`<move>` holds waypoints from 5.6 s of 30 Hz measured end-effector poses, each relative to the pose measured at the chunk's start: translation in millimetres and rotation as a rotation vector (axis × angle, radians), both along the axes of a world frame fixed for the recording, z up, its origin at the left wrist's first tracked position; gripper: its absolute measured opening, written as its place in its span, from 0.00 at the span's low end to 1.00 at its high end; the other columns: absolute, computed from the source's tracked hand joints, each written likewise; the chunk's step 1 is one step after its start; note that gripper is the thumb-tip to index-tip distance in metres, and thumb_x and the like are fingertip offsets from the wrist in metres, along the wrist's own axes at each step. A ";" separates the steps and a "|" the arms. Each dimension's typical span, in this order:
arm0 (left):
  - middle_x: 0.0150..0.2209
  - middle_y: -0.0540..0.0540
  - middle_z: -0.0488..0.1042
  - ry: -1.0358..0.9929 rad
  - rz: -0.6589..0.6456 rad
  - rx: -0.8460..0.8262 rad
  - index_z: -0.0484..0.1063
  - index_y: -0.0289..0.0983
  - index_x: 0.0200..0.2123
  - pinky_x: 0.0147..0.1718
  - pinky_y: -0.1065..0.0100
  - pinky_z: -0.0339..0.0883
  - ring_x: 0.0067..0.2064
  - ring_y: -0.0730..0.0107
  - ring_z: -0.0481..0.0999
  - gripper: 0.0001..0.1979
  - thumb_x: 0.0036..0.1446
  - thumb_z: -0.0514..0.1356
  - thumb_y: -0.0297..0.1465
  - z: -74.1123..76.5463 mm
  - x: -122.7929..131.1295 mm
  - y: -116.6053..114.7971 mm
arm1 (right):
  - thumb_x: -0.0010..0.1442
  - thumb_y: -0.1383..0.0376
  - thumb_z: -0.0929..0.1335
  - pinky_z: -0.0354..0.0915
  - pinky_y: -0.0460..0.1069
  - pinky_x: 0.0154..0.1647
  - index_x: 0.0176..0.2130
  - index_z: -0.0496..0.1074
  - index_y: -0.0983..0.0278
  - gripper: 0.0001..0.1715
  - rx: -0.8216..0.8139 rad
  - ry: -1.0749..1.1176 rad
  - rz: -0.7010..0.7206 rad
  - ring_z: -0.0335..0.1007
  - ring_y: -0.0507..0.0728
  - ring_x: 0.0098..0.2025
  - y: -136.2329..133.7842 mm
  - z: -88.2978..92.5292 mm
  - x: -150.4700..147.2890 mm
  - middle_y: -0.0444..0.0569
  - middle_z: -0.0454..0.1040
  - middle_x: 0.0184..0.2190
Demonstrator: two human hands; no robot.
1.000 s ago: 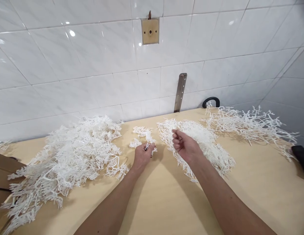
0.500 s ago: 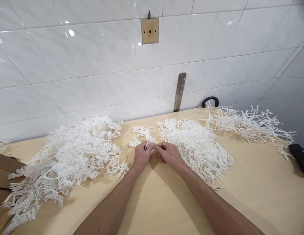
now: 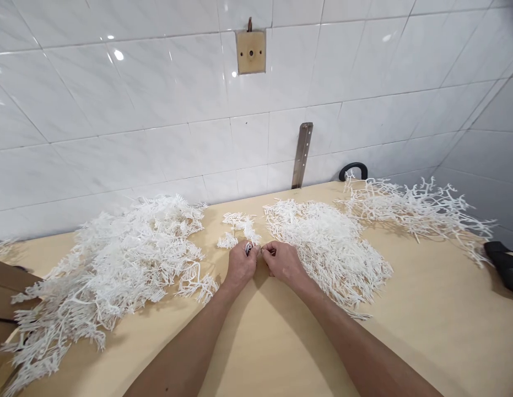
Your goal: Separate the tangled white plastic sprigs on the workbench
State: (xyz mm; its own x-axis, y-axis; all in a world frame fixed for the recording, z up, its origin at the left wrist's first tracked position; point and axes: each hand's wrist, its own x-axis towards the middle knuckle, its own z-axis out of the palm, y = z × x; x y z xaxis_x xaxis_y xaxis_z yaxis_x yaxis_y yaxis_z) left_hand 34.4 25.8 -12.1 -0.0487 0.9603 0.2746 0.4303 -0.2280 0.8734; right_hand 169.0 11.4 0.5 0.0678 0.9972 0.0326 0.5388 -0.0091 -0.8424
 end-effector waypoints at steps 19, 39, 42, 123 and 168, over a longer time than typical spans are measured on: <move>0.17 0.55 0.61 -0.176 -0.040 -0.088 0.63 0.38 0.21 0.24 0.71 0.56 0.22 0.74 0.62 0.20 0.55 0.60 0.46 -3.1 -3.8 0.4 | 0.55 0.65 0.70 0.68 0.44 0.19 0.31 0.69 0.63 0.06 0.039 0.569 -0.143 0.70 0.49 0.19 12.9 16.1 34.4 0.43 0.74 0.22; 0.16 0.56 0.61 -0.316 -0.084 -0.112 0.69 0.37 0.23 0.21 0.73 0.53 0.19 0.78 0.58 0.21 0.53 0.62 0.49 -0.2 -3.9 2.7 | 0.57 0.61 0.72 0.61 0.42 0.14 0.26 0.71 0.66 0.13 -0.302 0.645 0.029 0.65 0.47 0.18 5.8 -3.4 -0.7 0.48 0.76 0.25; 0.16 0.56 0.61 -0.317 -0.084 -0.109 0.68 0.37 0.22 0.21 0.73 0.53 0.19 0.77 0.58 0.21 0.53 0.62 0.48 0.3 -3.9 2.0 | 0.59 0.61 0.70 0.63 0.42 0.17 0.26 0.71 0.66 0.13 -0.298 0.686 0.036 0.66 0.47 0.20 6.0 -3.1 -0.7 0.48 0.76 0.27; 0.15 0.53 0.62 -0.477 -0.190 -0.340 0.65 0.38 0.18 0.17 0.71 0.50 0.17 0.74 0.62 0.16 0.52 0.59 0.39 19.5 -1.8 -5.2 | 0.52 0.52 0.72 0.57 0.42 0.18 0.27 0.69 0.64 0.19 -0.256 0.612 0.107 0.63 0.48 0.18 4.1 -5.5 2.9 0.42 0.70 0.18; 0.15 0.54 0.65 -0.422 -0.079 -0.280 0.69 0.37 0.21 0.19 0.72 0.57 0.17 0.74 0.67 0.20 0.49 0.66 0.48 10.0 0.5 -0.6 | 0.52 0.64 0.71 0.71 0.45 0.19 0.40 0.73 0.66 0.14 0.038 0.385 0.107 0.71 0.53 0.29 6.3 3.7 20.3 0.47 0.73 0.29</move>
